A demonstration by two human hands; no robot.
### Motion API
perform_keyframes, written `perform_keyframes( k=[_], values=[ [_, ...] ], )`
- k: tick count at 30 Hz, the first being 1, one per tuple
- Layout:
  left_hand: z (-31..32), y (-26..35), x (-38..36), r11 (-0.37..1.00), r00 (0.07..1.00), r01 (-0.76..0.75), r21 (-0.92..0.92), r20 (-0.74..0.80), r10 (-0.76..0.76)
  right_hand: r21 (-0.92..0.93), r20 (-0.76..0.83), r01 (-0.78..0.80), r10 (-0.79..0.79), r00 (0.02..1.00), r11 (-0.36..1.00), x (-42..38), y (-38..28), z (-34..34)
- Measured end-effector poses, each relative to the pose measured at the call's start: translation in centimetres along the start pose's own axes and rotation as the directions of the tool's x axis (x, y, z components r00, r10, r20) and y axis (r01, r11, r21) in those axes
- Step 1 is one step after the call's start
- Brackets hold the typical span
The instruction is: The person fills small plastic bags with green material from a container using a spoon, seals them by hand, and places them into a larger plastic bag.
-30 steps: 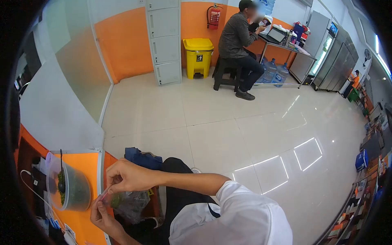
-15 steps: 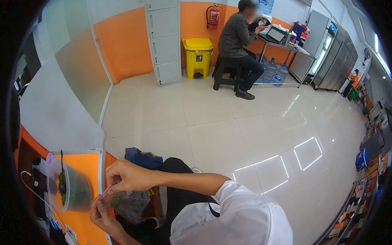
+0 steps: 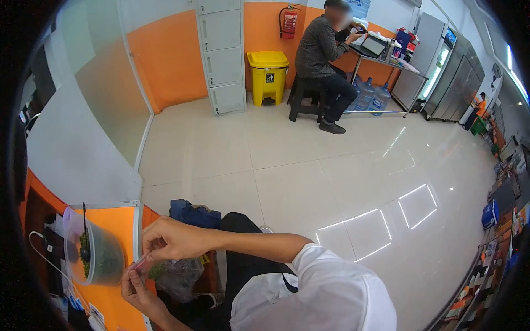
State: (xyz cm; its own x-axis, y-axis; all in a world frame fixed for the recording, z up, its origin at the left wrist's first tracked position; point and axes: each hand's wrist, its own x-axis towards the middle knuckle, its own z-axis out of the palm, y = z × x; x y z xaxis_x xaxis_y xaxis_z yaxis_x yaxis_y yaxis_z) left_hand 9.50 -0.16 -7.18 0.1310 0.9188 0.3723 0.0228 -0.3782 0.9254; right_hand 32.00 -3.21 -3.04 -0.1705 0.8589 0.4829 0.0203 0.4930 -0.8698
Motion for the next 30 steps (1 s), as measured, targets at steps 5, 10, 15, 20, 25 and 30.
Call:
perform_keyframes(
  k=[5,10,15,20,25,30],
  values=[
    [-0.22,-0.42,0.01,0.999,1.000,-0.001,0.040,0.003,0.001,-0.040,0.010,-0.023,0.024,1.000,0.999,-0.01,-0.69,-0.23],
    [0.03,-0.19,-0.13,0.998,1.000,0.004,0.056,-0.014,-0.003,-0.046,0.009,-0.032,0.033,0.999,0.998,-0.04,-0.43,-0.16],
    [0.07,-0.07,-0.15,0.994,0.999,-0.041,0.100,-0.020,0.043,-0.037,0.002,-0.022,0.022,1.000,0.999,-0.01,-0.37,-0.04],
    [-0.28,-0.02,-0.13,0.998,1.000,-0.013,0.066,0.007,0.012,-0.042,0.010,-0.018,0.018,1.000,0.999,0.04,-0.56,-0.06],
    [-0.22,-0.47,-0.15,1.000,1.000,-0.008,0.008,-0.002,0.008,-0.037,0.007,-0.026,0.026,1.000,0.999,-0.04,-0.28,-0.03],
    [-0.07,-0.05,-0.24,0.999,1.000,0.002,0.050,-0.007,-0.002,-0.038,0.002,-0.035,0.035,0.999,0.999,-0.08,-0.31,-0.02]
  ],
)
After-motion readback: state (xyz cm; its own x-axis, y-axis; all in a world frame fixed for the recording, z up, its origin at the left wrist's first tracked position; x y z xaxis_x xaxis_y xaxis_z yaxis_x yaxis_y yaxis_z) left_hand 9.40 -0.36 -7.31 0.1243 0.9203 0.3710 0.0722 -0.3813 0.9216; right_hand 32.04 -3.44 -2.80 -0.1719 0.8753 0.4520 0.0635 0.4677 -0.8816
